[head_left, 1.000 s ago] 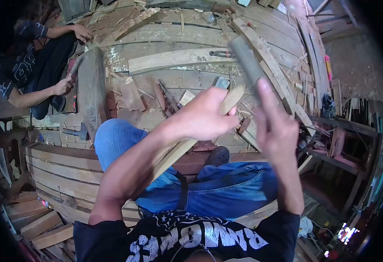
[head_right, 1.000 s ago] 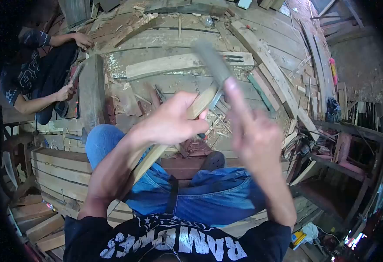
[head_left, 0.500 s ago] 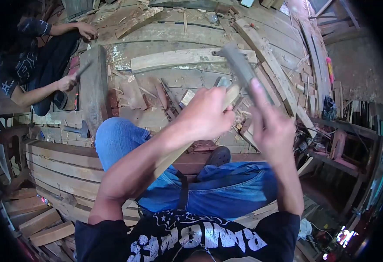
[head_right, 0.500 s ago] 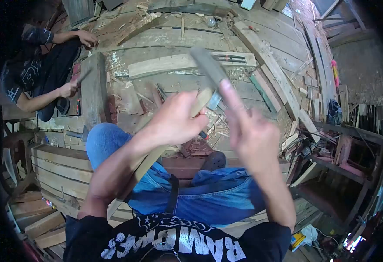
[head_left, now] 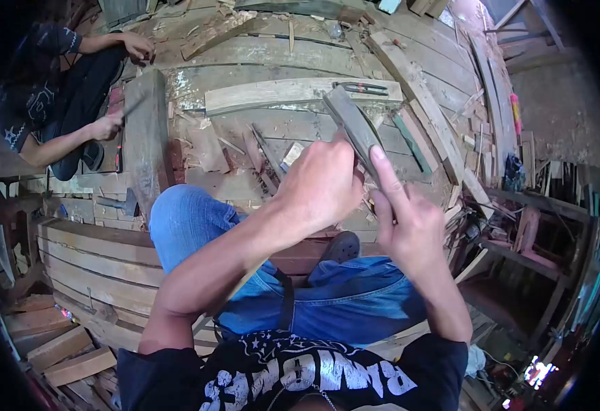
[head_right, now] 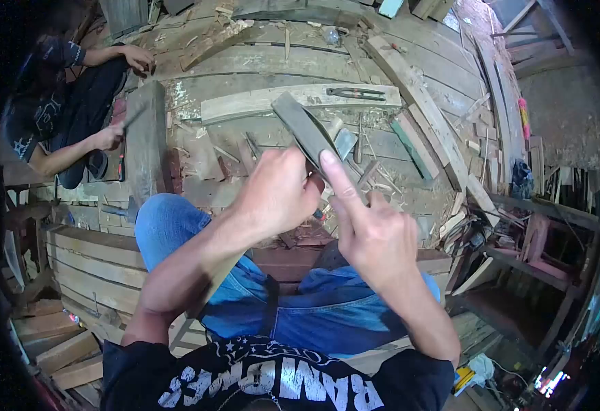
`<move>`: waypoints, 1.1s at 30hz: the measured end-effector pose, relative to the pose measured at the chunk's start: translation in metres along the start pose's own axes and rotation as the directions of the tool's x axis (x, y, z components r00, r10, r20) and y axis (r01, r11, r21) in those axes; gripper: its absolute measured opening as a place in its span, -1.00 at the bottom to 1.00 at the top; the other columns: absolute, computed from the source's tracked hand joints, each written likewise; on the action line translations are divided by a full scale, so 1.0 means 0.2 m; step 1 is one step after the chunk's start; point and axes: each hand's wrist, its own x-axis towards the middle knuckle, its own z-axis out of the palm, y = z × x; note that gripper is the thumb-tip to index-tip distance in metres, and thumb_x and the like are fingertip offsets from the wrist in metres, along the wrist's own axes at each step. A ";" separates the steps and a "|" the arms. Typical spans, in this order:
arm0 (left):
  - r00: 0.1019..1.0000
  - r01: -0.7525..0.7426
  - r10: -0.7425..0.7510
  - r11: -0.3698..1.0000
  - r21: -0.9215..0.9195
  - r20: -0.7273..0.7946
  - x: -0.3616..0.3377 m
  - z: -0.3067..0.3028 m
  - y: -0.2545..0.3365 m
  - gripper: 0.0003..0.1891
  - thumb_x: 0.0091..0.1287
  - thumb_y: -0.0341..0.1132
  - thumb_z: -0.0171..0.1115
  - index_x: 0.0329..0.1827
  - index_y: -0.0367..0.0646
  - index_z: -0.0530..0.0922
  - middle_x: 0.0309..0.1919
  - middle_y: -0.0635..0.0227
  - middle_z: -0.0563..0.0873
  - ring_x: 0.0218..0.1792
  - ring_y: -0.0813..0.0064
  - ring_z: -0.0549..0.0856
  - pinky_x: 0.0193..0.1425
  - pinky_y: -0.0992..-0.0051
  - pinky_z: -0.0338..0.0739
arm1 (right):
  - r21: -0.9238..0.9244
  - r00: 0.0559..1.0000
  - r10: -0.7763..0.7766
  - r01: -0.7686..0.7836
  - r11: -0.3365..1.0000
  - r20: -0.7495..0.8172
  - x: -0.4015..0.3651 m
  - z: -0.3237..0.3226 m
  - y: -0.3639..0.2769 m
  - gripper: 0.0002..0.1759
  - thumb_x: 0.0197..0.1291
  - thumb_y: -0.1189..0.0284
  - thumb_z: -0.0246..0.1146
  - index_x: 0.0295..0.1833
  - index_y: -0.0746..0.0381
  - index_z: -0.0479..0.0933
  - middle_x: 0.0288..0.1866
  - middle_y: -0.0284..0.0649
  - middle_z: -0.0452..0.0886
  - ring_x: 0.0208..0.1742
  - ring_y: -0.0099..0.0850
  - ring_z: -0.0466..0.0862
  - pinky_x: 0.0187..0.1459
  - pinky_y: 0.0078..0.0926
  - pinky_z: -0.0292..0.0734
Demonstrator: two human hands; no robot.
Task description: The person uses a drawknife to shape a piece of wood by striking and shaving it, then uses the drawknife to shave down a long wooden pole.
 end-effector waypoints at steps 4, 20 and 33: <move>0.994 -0.091 0.094 0.994 0.056 -0.056 -0.02 0.03 -0.02 -0.74 0.13 -0.50 0.16 -0.23 -0.61 0.43 -0.53 -0.26 0.62 -0.39 -0.17 0.70 -0.23 0.11 0.62 | 0.162 0.995 0.036 -0.021 0.987 -0.095 -0.03 0.04 0.03 -0.27 0.18 0.50 0.28 0.48 -0.03 0.28 -0.71 -0.18 0.44 -0.77 -0.35 0.41 -0.66 -0.32 0.36; 0.963 -0.189 0.223 0.959 -0.211 0.153 0.05 0.02 -0.11 -0.68 0.29 -0.32 0.17 -0.12 -0.43 0.34 -0.40 -0.20 0.61 -0.25 -0.18 0.67 -0.17 0.07 0.50 | 0.316 0.991 0.106 -0.076 0.946 -0.079 0.00 -0.01 0.03 -0.37 0.22 0.55 0.24 0.42 0.06 0.36 -0.33 0.02 0.70 -0.50 -0.27 0.72 -0.41 -0.35 0.57; 0.986 -0.125 0.142 0.975 -0.183 0.084 0.05 0.07 -0.05 -0.77 0.33 -0.39 0.11 -0.15 -0.45 0.38 -0.48 -0.20 0.62 -0.35 -0.16 0.69 -0.30 0.07 0.53 | 0.058 1.000 -0.023 0.023 0.998 -0.012 -0.09 0.05 0.02 -0.29 0.17 0.47 0.31 0.45 -0.10 0.32 -0.62 -0.11 0.52 -0.70 -0.31 0.54 -0.62 -0.28 0.44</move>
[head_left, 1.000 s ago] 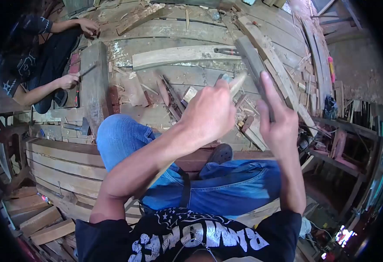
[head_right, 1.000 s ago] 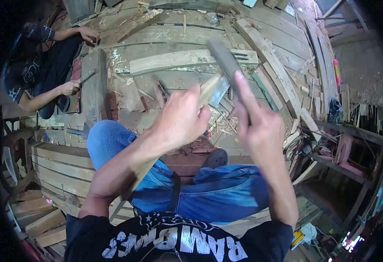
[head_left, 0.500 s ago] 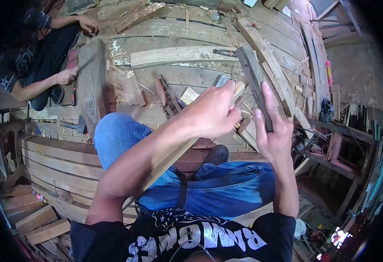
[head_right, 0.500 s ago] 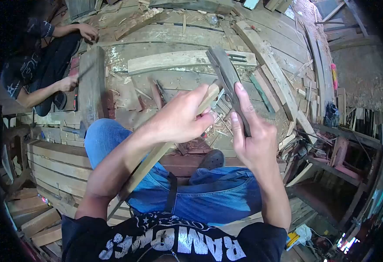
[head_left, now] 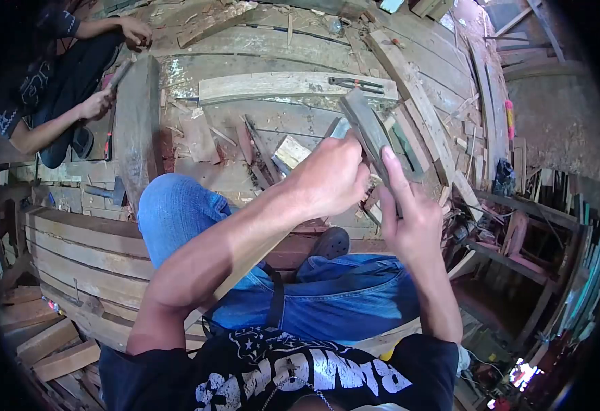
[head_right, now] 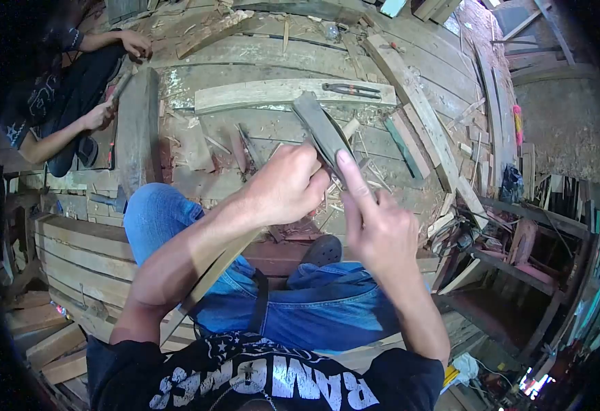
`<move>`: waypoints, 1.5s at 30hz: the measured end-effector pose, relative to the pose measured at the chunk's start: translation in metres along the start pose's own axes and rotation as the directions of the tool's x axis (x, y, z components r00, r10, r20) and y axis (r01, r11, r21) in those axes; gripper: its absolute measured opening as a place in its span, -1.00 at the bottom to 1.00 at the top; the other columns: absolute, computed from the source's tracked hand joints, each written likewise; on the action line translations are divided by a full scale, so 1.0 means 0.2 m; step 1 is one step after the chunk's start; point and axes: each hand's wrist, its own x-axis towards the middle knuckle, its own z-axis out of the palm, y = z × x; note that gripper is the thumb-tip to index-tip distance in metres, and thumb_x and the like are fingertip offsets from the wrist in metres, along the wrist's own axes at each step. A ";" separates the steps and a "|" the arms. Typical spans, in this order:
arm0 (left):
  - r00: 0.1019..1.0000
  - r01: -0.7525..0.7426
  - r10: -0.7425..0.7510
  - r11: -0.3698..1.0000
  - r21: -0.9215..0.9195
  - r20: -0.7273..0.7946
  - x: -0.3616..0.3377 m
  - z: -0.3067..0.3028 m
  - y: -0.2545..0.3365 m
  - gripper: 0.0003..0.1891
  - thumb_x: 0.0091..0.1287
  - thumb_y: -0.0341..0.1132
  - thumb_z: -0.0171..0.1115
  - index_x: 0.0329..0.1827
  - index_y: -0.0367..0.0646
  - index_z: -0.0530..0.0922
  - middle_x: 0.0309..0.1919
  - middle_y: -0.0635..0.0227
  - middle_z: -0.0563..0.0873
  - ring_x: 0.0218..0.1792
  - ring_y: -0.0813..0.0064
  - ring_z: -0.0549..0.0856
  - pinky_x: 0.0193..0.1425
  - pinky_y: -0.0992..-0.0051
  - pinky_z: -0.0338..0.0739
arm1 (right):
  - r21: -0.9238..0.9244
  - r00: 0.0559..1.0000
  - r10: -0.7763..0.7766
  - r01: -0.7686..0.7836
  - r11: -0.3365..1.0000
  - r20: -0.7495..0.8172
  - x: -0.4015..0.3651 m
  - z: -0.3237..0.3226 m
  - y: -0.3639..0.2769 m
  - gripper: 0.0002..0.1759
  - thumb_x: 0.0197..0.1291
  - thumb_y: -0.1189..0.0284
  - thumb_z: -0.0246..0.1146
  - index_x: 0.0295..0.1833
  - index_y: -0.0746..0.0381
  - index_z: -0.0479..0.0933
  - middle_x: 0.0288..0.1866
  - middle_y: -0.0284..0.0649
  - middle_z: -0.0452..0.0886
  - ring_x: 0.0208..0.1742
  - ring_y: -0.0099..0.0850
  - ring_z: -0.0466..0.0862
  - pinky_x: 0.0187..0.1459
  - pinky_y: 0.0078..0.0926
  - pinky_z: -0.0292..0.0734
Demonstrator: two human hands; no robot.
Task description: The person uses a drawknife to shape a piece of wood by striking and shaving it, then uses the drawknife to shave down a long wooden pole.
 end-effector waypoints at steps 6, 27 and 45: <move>0.998 -0.059 0.058 0.998 -0.029 -0.038 -0.01 0.03 -0.07 -0.78 0.27 -0.46 0.09 -0.14 -0.50 0.40 -0.53 -0.20 0.61 -0.42 -0.14 0.69 -0.36 0.06 0.56 | 0.049 1.000 -0.016 0.016 0.999 -0.005 0.02 0.01 -0.01 -0.28 0.15 0.46 0.31 0.45 -0.09 0.32 -0.65 -0.16 0.48 -0.72 -0.32 0.51 -0.63 -0.31 0.44; 0.997 0.076 -0.077 0.989 0.129 0.002 -0.01 0.05 -0.03 -0.71 0.18 -0.54 0.12 -0.11 -0.63 0.39 -0.56 -0.16 0.64 -0.47 -0.10 0.71 -0.41 0.15 0.65 | 0.050 0.991 0.127 -0.125 0.991 -0.040 0.07 0.03 0.07 -0.30 0.18 0.43 0.29 0.45 -0.14 0.31 -0.62 -0.16 0.49 -0.70 -0.33 0.51 -0.61 -0.29 0.43; 0.936 -0.141 0.198 0.968 0.205 -0.291 -0.04 0.06 -0.11 -0.72 0.06 -0.41 0.34 -0.20 -0.40 0.57 -0.42 -0.03 0.68 -0.39 0.00 0.71 -0.29 0.21 0.63 | 0.051 0.988 0.150 -0.148 0.988 -0.035 0.06 0.02 0.07 -0.29 0.19 0.41 0.30 0.46 -0.14 0.30 -0.62 -0.12 0.51 -0.71 -0.30 0.54 -0.60 -0.27 0.44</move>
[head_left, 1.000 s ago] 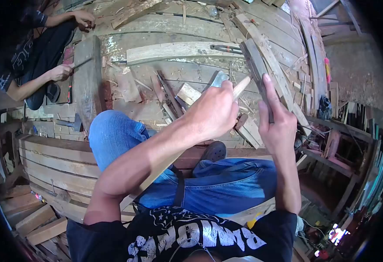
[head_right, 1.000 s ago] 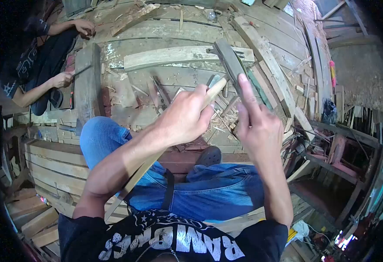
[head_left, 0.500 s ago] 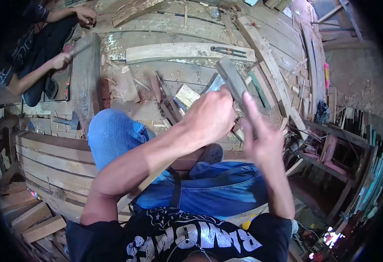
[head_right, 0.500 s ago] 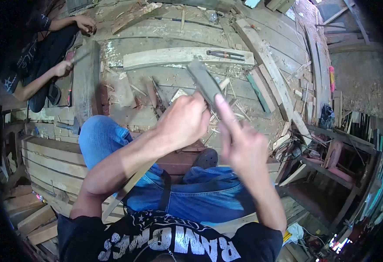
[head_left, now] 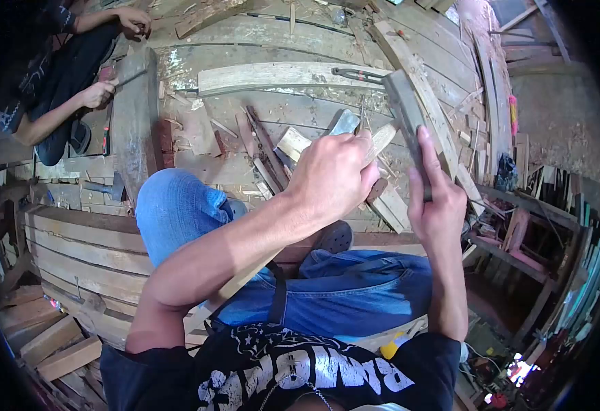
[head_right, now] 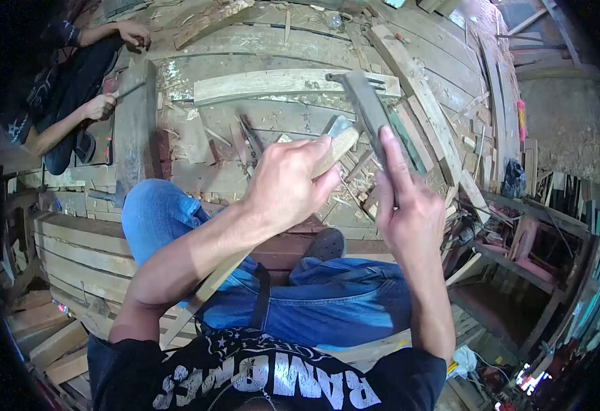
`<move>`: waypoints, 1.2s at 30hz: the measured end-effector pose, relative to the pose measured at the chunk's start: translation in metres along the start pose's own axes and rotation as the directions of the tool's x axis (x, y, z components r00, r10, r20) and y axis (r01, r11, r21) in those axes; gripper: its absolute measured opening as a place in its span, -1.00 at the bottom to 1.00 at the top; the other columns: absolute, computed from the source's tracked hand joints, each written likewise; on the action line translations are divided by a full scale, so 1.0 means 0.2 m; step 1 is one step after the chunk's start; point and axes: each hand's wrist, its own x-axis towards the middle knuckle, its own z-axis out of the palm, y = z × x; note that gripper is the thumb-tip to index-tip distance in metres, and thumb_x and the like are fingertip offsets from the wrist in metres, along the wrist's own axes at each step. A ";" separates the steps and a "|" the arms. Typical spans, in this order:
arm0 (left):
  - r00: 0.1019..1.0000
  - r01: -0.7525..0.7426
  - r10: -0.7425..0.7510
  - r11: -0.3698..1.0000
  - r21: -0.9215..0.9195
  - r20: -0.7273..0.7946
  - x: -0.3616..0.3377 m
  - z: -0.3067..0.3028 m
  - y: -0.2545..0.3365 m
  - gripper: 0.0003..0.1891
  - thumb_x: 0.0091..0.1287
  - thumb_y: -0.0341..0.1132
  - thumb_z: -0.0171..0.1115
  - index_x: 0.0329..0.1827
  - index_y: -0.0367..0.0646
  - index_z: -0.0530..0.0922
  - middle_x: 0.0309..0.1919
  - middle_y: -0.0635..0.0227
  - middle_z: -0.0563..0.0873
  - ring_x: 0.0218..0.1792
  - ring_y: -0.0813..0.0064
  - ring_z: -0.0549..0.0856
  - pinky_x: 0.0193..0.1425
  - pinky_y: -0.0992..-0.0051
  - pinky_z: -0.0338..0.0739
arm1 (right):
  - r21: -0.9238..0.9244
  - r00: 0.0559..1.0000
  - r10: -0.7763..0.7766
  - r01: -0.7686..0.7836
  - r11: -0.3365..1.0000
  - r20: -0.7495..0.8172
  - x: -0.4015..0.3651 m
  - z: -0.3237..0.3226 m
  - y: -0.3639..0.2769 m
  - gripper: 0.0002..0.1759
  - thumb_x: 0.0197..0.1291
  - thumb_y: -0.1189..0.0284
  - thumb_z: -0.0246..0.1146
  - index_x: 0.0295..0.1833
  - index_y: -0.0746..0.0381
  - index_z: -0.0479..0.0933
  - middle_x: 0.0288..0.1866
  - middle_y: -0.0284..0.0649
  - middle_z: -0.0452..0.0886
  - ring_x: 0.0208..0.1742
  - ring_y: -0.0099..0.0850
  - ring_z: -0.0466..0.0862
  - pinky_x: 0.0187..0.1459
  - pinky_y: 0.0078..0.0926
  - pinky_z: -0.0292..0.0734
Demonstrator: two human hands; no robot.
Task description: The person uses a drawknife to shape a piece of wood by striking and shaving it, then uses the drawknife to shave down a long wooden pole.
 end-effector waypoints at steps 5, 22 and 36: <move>1.000 0.003 -0.003 1.000 0.009 0.031 -0.01 0.00 -0.01 -0.72 0.06 -0.42 0.34 -0.21 -0.41 0.58 -0.42 -0.03 0.67 -0.39 0.01 0.71 -0.29 0.20 0.63 | 0.010 0.999 0.019 -0.019 1.000 0.033 0.00 -0.02 -0.03 -0.29 0.18 0.41 0.31 0.46 -0.18 0.30 -0.62 -0.11 0.53 -0.67 -0.24 0.57 -0.58 -0.25 0.46; 0.997 -0.068 0.067 0.997 -0.046 -0.038 0.00 -0.01 0.02 -0.66 0.07 -0.43 0.35 -0.10 -0.44 0.59 -0.40 -0.05 0.69 -0.37 0.02 0.73 -0.29 0.25 0.63 | 0.017 0.996 -0.072 0.071 0.997 0.044 -0.01 -0.02 -0.03 -0.30 0.18 0.46 0.29 0.44 -0.14 0.33 -0.59 -0.12 0.53 -0.66 -0.27 0.56 -0.56 -0.24 0.46; 0.999 -0.005 -0.005 0.976 0.217 0.048 -0.05 0.03 0.03 -0.63 0.06 -0.41 0.36 -0.06 -0.36 0.57 -0.42 0.10 0.66 -0.43 0.08 0.70 -0.37 0.23 0.63 | -0.074 0.995 0.062 -0.056 0.996 0.083 -0.02 -0.04 -0.03 -0.30 0.22 0.38 0.26 0.46 -0.25 0.27 -0.63 -0.12 0.50 -0.67 -0.25 0.56 -0.59 -0.23 0.46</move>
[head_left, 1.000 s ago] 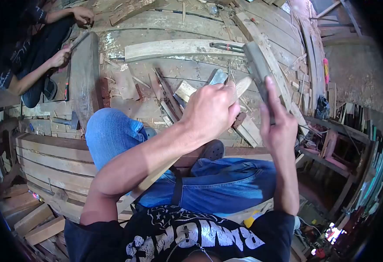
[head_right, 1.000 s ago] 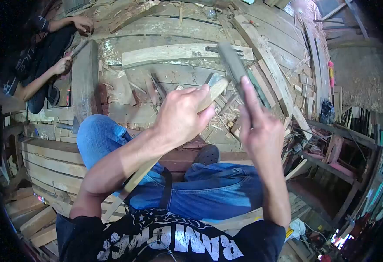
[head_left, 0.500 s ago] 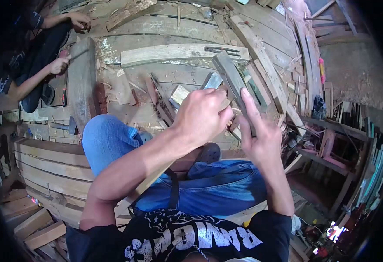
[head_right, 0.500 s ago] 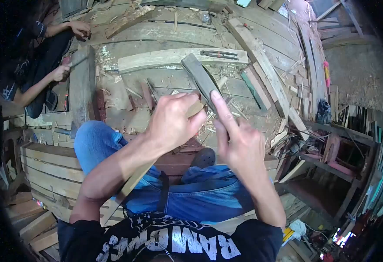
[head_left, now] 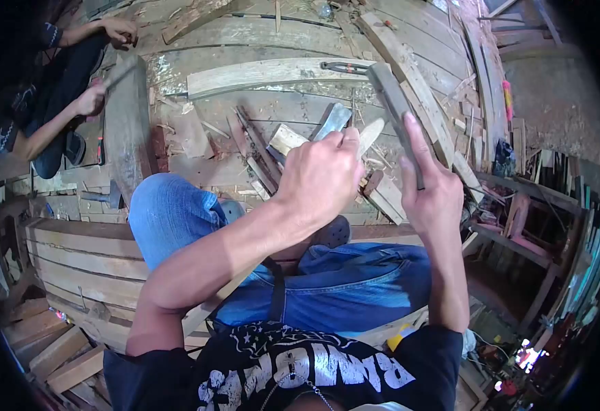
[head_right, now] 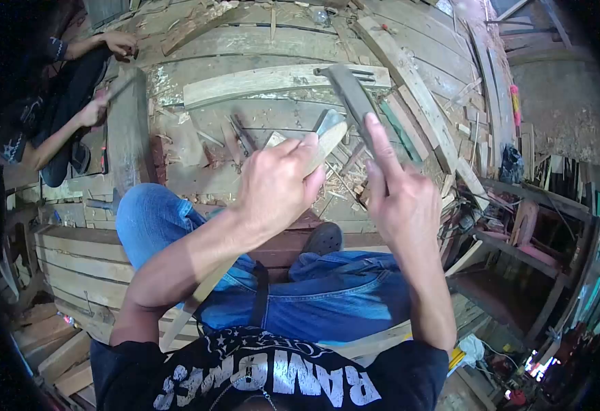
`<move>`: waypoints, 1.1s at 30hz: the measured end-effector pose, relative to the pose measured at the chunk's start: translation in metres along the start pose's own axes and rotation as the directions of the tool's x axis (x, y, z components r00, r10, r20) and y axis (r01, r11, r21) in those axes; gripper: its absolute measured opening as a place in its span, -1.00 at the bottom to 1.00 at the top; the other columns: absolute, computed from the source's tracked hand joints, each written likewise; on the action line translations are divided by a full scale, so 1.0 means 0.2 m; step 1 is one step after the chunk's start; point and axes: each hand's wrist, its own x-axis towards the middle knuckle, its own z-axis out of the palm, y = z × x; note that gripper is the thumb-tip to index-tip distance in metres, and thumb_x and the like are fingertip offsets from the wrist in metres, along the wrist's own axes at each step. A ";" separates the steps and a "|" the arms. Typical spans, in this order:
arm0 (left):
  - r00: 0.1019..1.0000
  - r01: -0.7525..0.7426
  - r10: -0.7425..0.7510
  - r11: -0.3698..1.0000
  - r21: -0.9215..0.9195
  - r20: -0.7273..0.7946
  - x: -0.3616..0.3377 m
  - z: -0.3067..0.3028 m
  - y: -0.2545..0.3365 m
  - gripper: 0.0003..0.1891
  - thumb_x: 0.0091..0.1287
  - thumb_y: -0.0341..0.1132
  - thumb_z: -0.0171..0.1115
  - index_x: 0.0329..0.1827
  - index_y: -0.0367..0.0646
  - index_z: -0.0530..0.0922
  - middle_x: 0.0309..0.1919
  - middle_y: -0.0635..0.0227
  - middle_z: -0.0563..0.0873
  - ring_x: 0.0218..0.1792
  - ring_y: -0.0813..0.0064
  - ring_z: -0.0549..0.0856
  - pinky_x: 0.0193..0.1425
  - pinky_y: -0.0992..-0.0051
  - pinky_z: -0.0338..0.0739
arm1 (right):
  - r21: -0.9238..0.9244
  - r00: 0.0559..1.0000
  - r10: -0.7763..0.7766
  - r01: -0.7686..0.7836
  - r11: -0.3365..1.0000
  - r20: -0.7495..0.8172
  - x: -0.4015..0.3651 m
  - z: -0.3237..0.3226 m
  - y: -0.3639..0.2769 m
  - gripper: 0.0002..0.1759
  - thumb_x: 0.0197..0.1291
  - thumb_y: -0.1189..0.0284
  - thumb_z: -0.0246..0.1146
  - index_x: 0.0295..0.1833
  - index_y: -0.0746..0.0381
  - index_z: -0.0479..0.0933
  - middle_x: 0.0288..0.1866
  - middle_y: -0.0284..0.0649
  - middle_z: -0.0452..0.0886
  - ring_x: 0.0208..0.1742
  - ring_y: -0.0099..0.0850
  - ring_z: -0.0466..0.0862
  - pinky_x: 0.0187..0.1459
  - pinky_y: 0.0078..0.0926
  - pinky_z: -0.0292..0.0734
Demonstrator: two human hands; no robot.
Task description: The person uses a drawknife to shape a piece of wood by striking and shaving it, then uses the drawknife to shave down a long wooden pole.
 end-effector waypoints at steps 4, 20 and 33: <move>0.999 0.009 -0.008 1.000 0.014 -0.035 0.01 -0.01 -0.01 -0.61 0.07 -0.40 0.36 -0.02 -0.36 0.56 -0.40 0.10 0.66 -0.43 0.09 0.70 -0.39 0.22 0.62 | -0.021 0.994 -0.043 0.046 0.999 0.097 -0.02 0.00 -0.04 -0.29 0.23 0.39 0.24 0.48 -0.23 0.24 -0.61 -0.08 0.52 -0.66 -0.22 0.58 -0.58 -0.21 0.50; 1.000 -0.024 0.025 0.982 0.189 -0.004 -0.01 -0.02 0.01 -0.61 0.11 -0.39 0.32 0.00 -0.39 0.54 -0.36 0.07 0.67 -0.44 0.11 0.72 -0.41 0.23 0.64 | -0.061 0.992 0.060 -0.053 0.997 0.110 0.01 -0.05 -0.11 -0.33 0.21 0.48 0.25 0.44 -0.14 0.33 -0.50 -0.03 0.61 -0.57 -0.14 0.63 -0.44 -0.20 0.51; 0.999 -0.051 0.052 0.980 0.194 0.001 -0.02 -0.01 0.04 -0.63 0.15 -0.40 0.28 0.01 -0.38 0.51 -0.40 0.11 0.65 -0.47 0.17 0.72 -0.48 0.26 0.62 | -0.020 0.991 -0.080 0.082 0.996 0.109 -0.06 -0.03 -0.12 -0.29 0.24 0.37 0.23 0.49 -0.21 0.22 -0.67 -0.07 0.51 -0.68 -0.18 0.58 -0.61 -0.20 0.49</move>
